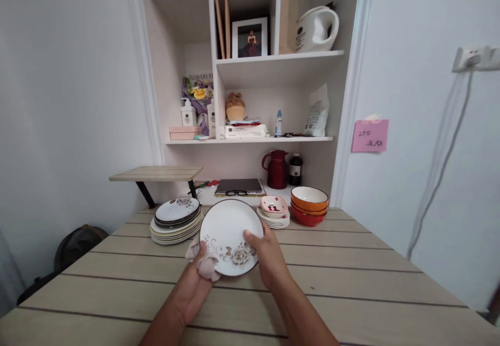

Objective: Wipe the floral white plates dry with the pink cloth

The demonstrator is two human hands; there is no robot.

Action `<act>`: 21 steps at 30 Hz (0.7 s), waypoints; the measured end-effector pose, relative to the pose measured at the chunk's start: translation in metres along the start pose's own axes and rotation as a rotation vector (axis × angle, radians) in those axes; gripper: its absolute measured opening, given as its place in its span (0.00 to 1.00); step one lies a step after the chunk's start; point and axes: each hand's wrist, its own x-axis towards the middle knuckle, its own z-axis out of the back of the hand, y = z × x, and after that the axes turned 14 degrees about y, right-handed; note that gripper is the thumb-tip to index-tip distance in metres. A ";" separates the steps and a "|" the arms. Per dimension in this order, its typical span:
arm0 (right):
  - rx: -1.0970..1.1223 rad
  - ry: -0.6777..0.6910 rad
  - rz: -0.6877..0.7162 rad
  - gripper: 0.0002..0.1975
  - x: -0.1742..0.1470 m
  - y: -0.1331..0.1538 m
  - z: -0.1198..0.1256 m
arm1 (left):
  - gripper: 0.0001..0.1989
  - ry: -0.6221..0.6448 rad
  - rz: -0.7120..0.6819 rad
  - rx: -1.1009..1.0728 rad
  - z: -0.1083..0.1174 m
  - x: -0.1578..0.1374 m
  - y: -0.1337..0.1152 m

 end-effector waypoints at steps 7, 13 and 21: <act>-0.284 0.098 -0.048 0.28 -0.002 0.008 0.006 | 0.30 -0.025 -0.093 0.260 0.008 0.000 0.004; -0.733 0.194 -0.004 0.23 -0.001 0.009 0.012 | 0.35 -0.111 -0.073 0.456 0.020 0.003 0.008; -0.681 0.065 -0.023 0.23 0.002 0.000 0.012 | 0.33 0.173 -0.073 0.167 0.007 0.000 0.000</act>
